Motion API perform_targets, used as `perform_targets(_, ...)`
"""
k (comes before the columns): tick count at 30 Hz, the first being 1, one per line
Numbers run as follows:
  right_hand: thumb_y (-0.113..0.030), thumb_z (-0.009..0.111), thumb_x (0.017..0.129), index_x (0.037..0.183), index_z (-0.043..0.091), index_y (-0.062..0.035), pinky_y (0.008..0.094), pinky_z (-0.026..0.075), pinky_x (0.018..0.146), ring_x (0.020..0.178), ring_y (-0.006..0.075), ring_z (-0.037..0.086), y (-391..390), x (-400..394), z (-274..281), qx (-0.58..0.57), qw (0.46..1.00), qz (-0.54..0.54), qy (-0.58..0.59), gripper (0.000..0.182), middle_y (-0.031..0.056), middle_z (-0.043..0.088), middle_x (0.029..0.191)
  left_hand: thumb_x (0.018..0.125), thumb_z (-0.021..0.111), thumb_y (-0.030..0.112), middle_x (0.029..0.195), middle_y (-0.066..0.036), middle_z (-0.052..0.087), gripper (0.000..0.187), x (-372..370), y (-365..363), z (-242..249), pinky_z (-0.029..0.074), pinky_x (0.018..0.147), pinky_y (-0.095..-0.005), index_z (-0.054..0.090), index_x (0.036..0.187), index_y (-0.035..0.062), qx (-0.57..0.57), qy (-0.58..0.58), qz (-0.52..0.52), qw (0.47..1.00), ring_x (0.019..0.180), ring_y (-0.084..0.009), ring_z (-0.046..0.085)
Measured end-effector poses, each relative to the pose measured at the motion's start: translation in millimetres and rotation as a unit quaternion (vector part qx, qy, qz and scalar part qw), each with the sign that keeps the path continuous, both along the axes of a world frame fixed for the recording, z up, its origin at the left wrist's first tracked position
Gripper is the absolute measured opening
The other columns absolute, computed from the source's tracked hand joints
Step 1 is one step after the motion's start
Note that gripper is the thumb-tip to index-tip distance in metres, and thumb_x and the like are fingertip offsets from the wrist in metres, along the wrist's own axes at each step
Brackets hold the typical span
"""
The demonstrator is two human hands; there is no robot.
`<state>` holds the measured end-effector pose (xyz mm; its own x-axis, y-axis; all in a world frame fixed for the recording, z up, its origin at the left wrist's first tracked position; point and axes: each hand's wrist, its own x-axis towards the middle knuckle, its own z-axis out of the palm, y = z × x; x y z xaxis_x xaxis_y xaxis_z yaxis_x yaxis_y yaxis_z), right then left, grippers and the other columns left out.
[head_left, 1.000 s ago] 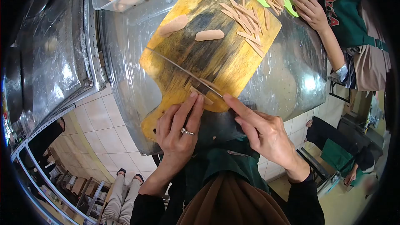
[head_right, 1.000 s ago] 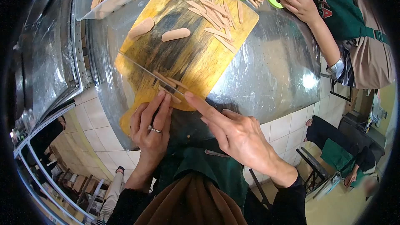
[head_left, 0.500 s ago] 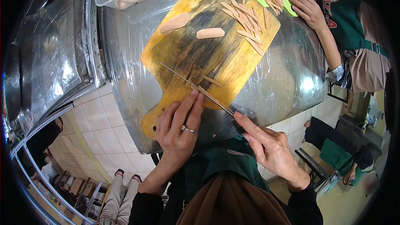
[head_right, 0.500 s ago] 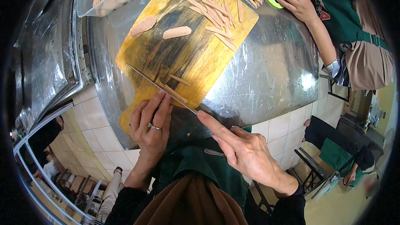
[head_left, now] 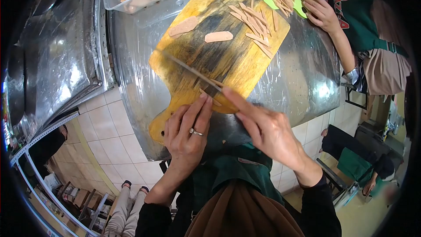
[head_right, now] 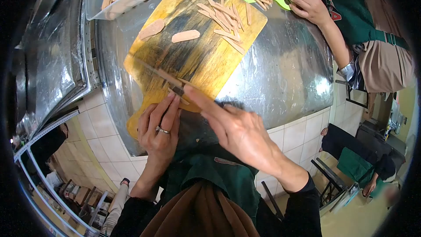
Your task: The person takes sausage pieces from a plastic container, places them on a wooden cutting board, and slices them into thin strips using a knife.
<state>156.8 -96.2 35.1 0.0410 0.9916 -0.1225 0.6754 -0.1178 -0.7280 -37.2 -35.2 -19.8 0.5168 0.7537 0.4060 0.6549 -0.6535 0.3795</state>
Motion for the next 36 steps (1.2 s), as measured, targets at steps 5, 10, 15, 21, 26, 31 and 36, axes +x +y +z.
perform_targets(5, 0.001, 0.063, 0.095, 0.156, 0.046, -0.0239, 0.0445, 0.052, 0.059, 0.065, 0.0346, 0.071, -4.7, 14.3, 8.3, -0.022, 0.998, -0.021, 0.047, 0.068, 0.0208, 0.072, 0.083, 0.084, 0.079, 0.004, 0.119, -0.001, 0.073, 0.035, 2.3, 3.6, 9.5, 0.053, 0.085, -0.0329, 0.074, 0.118, 0.0086, -0.054, -0.041, 0.002, 0.998, 0.096, -0.0225, 0.068)
perform_targets(10, 0.002, 0.065, 0.093, 0.146, 0.06, -0.0159, 0.0374, 0.053, 0.065, 0.063, 0.0289, 0.064, -29.2, 12.4, 37.4, -0.068, 0.998, -0.009, 0.003, 0.056, 0.0147, 0.064, 0.073, 0.095, 0.07, 0.002, 0.118, -0.011, 0.072, 0.023, -7.8, 4.1, 10.6, 0.054, 0.088, -0.0324, 0.068, 0.118, 0.0032, -0.192, -0.225, 0.032, 0.955, 0.098, -0.0216, 0.068)
perform_targets(15, -0.006, 0.067, 0.095, 0.149, 0.056, -0.0223, 0.0428, 0.052, 0.062, 0.061, 0.0321, 0.061, -44.7, 10.6, 37.3, -0.074, 0.996, 0.034, -0.032, 0.057, 0.012, 0.058, 0.066, 0.102, 0.063, 0.005, 0.12, -0.014, 0.07, 0.019, -23.1, 34.6, 42.5, 0.052, 0.089, -0.0291, 0.066, 0.12, -0.0013, -0.133, -0.281, 0.083, 0.947, 0.105, -0.0164, 0.066)
perform_targets(21, -0.013, 0.064, 0.099, 0.152, 0.052, -0.0279, 0.0436, 0.054, 0.059, 0.061, 0.0341, 0.064, -39.1, 17.0, 30.0, -0.055, 0.995, 0.035, -0.081, 0.056, 0.0132, 0.063, 0.068, 0.094, 0.071, 0.015, 0.121, -0.014, 0.071, 0.027, 27.9, 113.7, 64.5, 0.052, 0.094, -0.0403, 0.072, 0.12, 0.0069, -0.113, -0.052, -0.097, 0.987, 0.108, -0.0313, 0.068)
perform_targets(26, -0.015, 0.064, 0.1, 0.152, 0.051, -0.0278, 0.0448, 0.054, 0.054, 0.054, 0.0329, 0.064, -40.1, 22.8, 18.3, 0.015, 0.995, 0.039, -0.096, 0.055, 0.0132, 0.061, 0.062, 0.091, 0.074, 0.025, 0.11, -0.013, 0.071, 0.023, 75.8, 144.0, 43.3, 0.052, 0.09, -0.0456, 0.072, 0.106, 0.0073, -0.131, 0.097, -0.135, 0.977, 0.106, -0.0328, 0.067)
perform_targets(31, -0.017, 0.061, 0.101, 0.149, 0.055, -0.0282, 0.0441, 0.056, 0.064, 0.068, 0.0354, 0.068, -38.0, 26.6, 25.8, -0.036, 0.995, 0.028, -0.088, 0.05, 0.0151, 0.069, 0.08, 0.091, 0.074, 0.026, 0.096, -0.013, 0.072, 0.021, 90.1, 150.8, 55.2, 0.053, 0.082, -0.0465, 0.068, 0.096, 0.0062, -0.176, 0.167, -0.119, 0.963, 0.094, -0.0336, 0.07)
perform_targets(36, -0.017, 0.061, 0.1, 0.146, 0.059, -0.0295, 0.0446, 0.056, 0.069, 0.073, 0.038, 0.07, -34.1, 41.8, 25.7, -0.036, 0.996, -0.029, -0.079, 0.047, 0.0189, 0.073, 0.087, 0.095, 0.071, 0.02, 0.092, -0.013, 0.074, 0.017, 61.8, 131.2, 68.2, 0.053, 0.073, -0.0415, 0.066, 0.102, 0.0052, -0.151, 0.042, -0.057, 0.986, 0.08, -0.0308, 0.072)
